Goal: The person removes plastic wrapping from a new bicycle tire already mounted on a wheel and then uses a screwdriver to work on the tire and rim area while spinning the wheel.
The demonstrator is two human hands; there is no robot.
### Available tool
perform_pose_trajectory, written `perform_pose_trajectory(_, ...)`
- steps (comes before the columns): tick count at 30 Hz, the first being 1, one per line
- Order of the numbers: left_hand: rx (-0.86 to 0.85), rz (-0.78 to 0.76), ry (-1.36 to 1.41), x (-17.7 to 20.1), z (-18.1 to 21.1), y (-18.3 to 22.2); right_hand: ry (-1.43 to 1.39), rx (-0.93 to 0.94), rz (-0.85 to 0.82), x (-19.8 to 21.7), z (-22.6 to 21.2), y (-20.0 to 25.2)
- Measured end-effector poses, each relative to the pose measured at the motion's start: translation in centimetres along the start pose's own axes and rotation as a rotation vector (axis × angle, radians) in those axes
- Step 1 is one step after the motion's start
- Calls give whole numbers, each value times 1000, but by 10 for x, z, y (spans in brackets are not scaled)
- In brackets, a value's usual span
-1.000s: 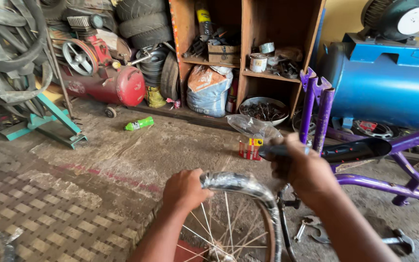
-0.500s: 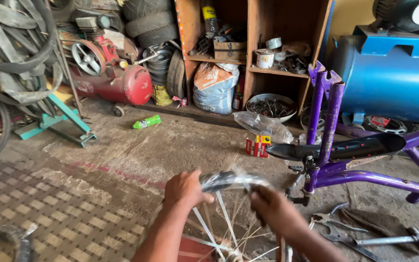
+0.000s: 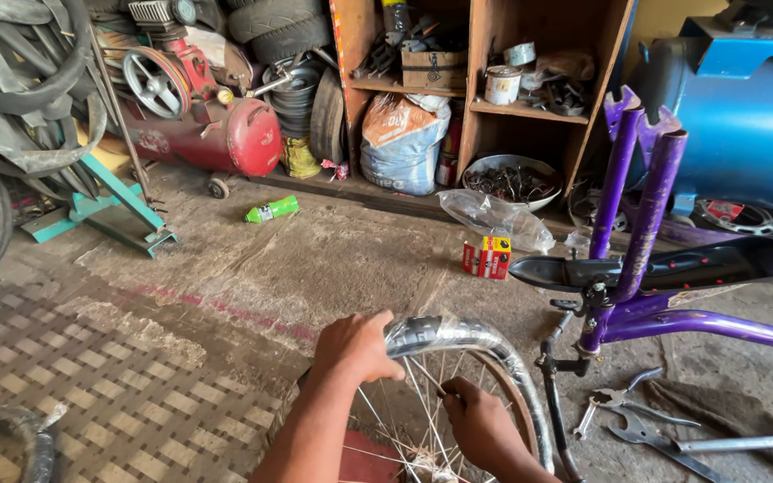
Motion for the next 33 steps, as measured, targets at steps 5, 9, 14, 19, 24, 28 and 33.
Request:
perform_pose_trajectory(5,9,0,1,9,10,-2,-224,118,157,-26,16,-14)
perform_pose_trajectory(9,-25,-12,22,11,19,-4,-351,208,270,-42,39,-23)
perform_pose_trajectory(14,-4,-26,40,16,20,2,-454,194,305,-51,42,-33)
perform_pose_trajectory(19,37,-13,53,15,27,12,-378,187,330,-42,29,-29)
perform_pose_trajectory(24,1,54,7,16,31,23,-420,314,361,-24,8,-15)
perform_pose_trajectory(28,11,101,-6,18,25,37,-325,173,310,-27,-5,-6)
perform_pose_trajectory(33,5,141,29,19,23,54,-459,194,295,-29,-8,-2)
Point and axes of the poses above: each hand's wrist, its own y-axis away from the middle knuckle, its own x-axis out of the back of the hand, z = x × y, the point moved 4 cm from there along -y, towards the middle knuckle, and after that the axes turned 1 degree about -z, right-handed, at the moved point
